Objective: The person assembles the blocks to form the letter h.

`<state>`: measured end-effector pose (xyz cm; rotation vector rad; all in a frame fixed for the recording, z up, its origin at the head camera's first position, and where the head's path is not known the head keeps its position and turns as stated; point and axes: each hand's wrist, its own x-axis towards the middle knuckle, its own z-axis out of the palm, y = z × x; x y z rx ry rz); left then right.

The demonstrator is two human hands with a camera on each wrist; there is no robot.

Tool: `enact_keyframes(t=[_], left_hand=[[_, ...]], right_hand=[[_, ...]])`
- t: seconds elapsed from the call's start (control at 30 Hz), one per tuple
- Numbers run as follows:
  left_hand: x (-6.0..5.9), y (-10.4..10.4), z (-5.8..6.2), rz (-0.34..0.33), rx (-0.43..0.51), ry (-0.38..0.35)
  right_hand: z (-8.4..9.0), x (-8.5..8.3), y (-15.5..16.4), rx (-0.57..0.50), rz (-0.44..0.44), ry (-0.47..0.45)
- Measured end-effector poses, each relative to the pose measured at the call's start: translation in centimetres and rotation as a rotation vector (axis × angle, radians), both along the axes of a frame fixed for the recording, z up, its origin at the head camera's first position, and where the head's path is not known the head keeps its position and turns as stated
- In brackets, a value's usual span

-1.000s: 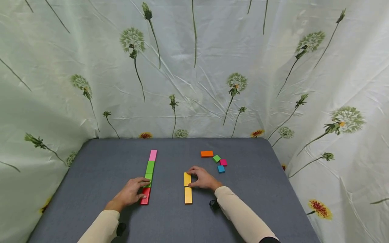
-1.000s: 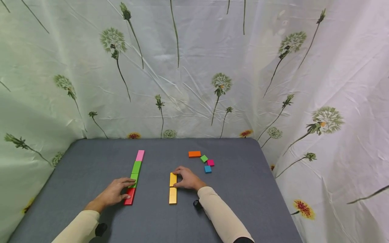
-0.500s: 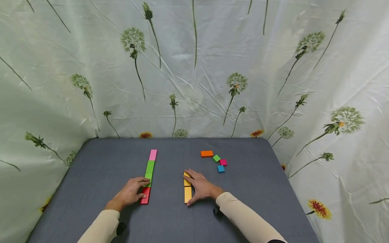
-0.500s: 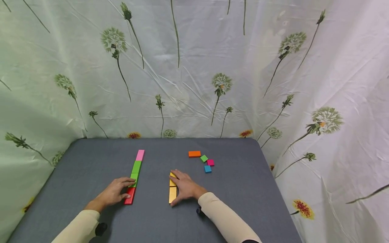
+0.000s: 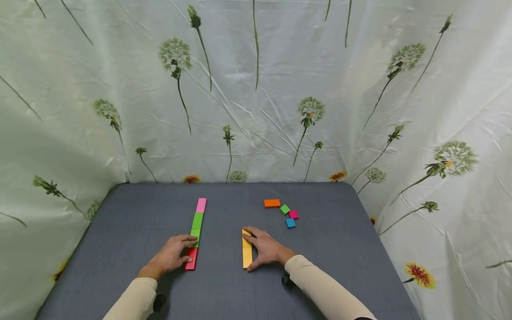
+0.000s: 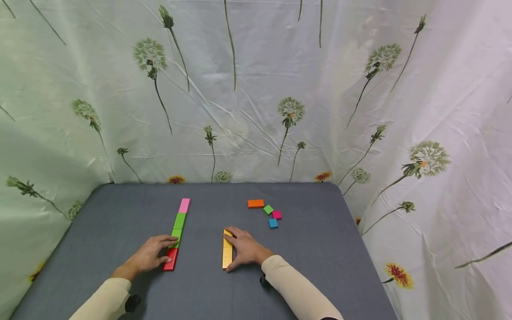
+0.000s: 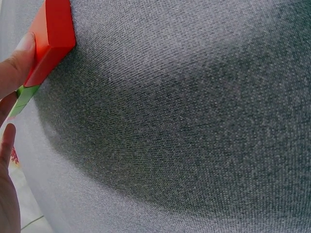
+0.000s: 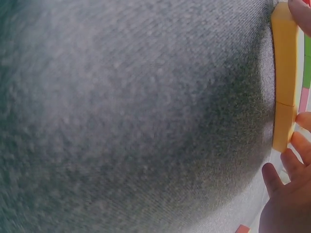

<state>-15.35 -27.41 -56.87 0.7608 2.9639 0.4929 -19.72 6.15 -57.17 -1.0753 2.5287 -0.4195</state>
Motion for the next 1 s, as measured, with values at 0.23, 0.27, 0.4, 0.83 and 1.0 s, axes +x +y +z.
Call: enact_keyframes(t=[0.23, 0.27, 0.4, 0.83, 1.0], left_hand=[[0.02, 0.13, 0.17, 0.019, 0.003, -0.031], [0.01, 0.13, 0.16, 0.018, 0.002, -0.030], [-0.01, 0.10, 0.11, 0.007, 0.000, -0.008], [-0.03, 0.06, 0.00, -0.011, 0.019, 0.022], [-0.01, 0.02, 0.06, -0.004, 0.011, -0.001]], right_hand=[[-0.26, -0.08, 0.19, 0.000, -0.009, -0.003], [-0.24, -0.07, 0.20, -0.005, -0.011, -0.006], [-0.29, -0.05, 0.26, -0.008, -0.010, -0.006], [-0.24, 0.06, 0.28, -0.021, -0.005, -0.007], [-0.26, -0.05, 0.52, -0.093, -0.011, -0.028]])
